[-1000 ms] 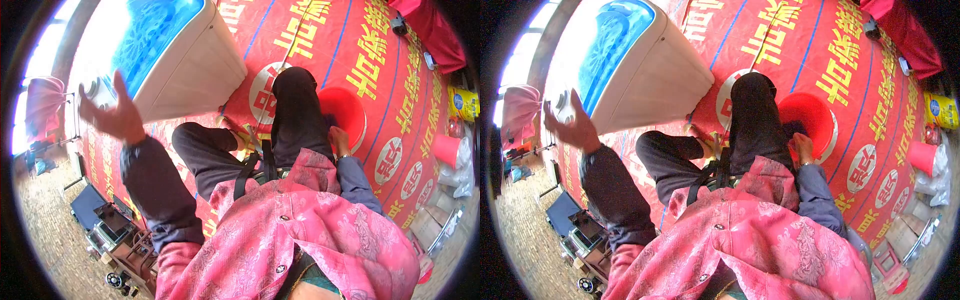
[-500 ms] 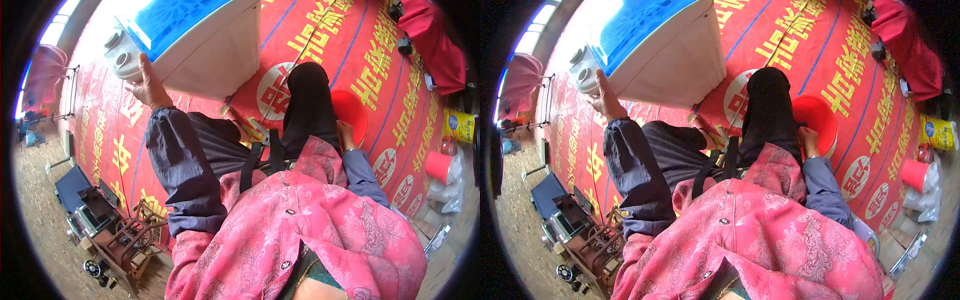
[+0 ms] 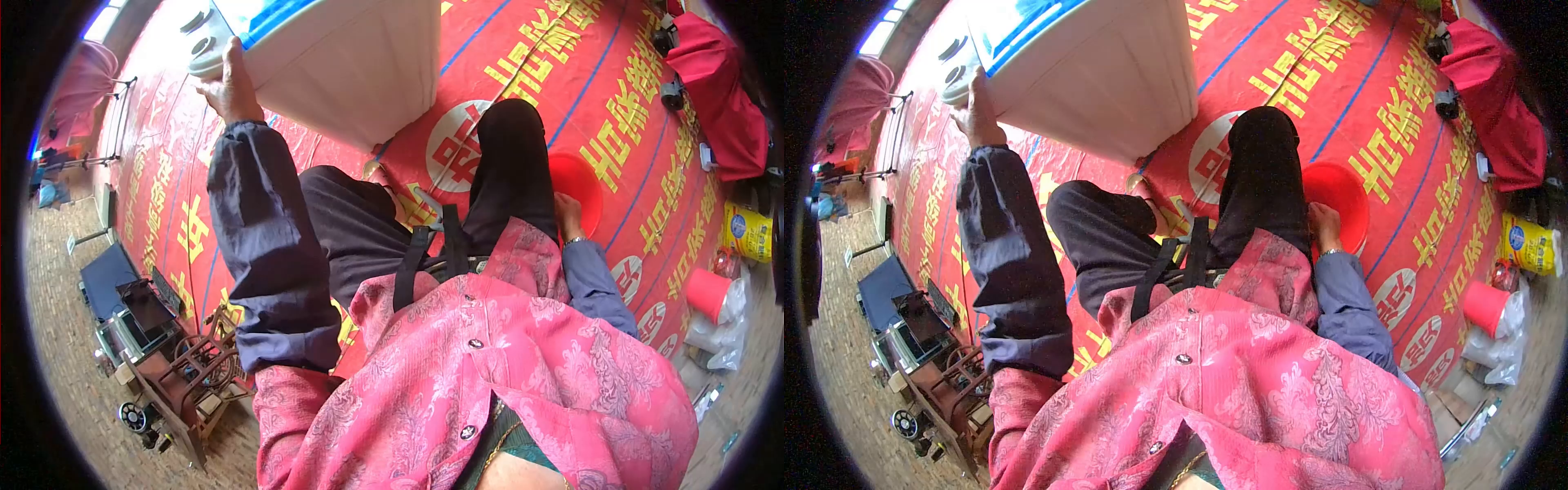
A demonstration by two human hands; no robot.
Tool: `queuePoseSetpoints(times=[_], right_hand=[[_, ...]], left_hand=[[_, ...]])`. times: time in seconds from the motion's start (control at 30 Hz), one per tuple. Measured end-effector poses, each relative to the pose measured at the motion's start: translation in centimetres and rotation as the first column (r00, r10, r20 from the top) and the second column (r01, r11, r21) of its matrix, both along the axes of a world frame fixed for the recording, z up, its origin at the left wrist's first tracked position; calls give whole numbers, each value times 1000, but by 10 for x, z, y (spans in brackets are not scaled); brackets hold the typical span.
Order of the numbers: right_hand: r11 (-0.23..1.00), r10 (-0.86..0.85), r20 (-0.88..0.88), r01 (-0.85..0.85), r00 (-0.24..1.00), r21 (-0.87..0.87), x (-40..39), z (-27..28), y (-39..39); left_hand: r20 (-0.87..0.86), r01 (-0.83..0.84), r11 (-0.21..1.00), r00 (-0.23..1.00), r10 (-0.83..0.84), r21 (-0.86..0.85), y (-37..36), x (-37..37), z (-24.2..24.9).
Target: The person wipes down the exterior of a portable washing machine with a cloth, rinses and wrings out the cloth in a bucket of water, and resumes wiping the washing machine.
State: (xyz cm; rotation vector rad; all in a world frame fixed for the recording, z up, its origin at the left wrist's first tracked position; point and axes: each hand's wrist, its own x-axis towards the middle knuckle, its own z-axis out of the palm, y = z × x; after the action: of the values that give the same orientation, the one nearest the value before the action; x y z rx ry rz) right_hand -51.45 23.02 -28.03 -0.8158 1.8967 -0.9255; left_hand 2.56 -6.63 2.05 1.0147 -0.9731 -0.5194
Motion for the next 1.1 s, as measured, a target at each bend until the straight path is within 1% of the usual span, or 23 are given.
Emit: queuePoseSetpoints(times=[0.03,0.1,0.13,0.23,0.3,0.37,0.43,0.47,0.5,0.57,0.6,0.63,0.67,0.73,0.77,0.83,0.87,0.9,0.93,0.97,1.03,1.07,1.1], right_hand=[[1000,-6,24,6,1000,-18,-1,-5,0],[1000,-3,-58,4,998,7,-3,-13,4],[1000,2,-100,0,995,21,-3,-14,4],[998,-16,-2,16,1000,66,-8,-23,4],[998,16,6,-16,1000,68,-11,-24,-2],[998,40,-24,-38,999,56,-13,-25,-13],[998,48,-96,-45,994,37,-10,-17,-22],[999,47,-91,-44,995,29,-9,-14,-25],[999,44,-85,-42,995,23,-2,-1,-28],[999,47,-71,-47,996,-1,3,11,-28],[998,53,-64,-54,997,-21,5,14,-27],[997,58,-57,-60,997,-39,8,19,-25],[999,45,-104,-46,994,-8,9,26,-20],[999,15,-195,-5,981,49,25,58,-14],[998,-32,-130,39,991,58,22,56,-8],[988,-129,-2,129,992,84,17,57,4],[983,-157,-39,160,987,93,18,61,11],[976,-185,-76,192,980,101,30,82,14],[968,-214,-115,227,970,106,37,95,18],[972,-184,-179,207,966,115,34,94,27],[979,-119,-295,162,948,125,35,96,34],[971,-162,-251,199,954,129,37,99,38],[962,-208,-207,239,956,133,51,118,36]], left_hand=[[5,-10,999,1000,10,34,-5,3,2],[14,-32,994,999,30,100,-12,8,7],[2,-17,996,1000,17,90,-14,9,7],[15,72,996,997,-73,60,-16,16,4],[129,-14,997,992,4,74,-25,23,-2],[269,-60,983,963,12,172,-27,30,0],[247,3,980,968,-54,201,-25,38,6],[236,39,976,968,-90,215,-27,42,8],[141,158,976,974,-180,152,-35,50,8],[128,146,966,976,-176,212,-53,75,3],[54,215,957,972,-229,193,-53,84,2],[71,176,945,977,-202,276,-41,82,12],[91,138,924,979,-181,357,-30,79,22],[191,99,883,960,-206,458,-28,100,17],[281,74,887,934,-222,456,-36,129,2],[209,47,866,962,-173,498,-36,151,-11],[247,46,880,952,-182,473,-32,157,-18],[284,47,894,940,-191,446,-26,158,-20],[231,59,902,957,-173,428,-24,148,-16],[233,11,850,960,-157,527,-23,138,-8],[223,14,878,965,-137,479,-20,133,-11],[210,32,893,968,-141,449,-24,140,-18],[195,53,906,970,-147,419,-31,149,-26]])
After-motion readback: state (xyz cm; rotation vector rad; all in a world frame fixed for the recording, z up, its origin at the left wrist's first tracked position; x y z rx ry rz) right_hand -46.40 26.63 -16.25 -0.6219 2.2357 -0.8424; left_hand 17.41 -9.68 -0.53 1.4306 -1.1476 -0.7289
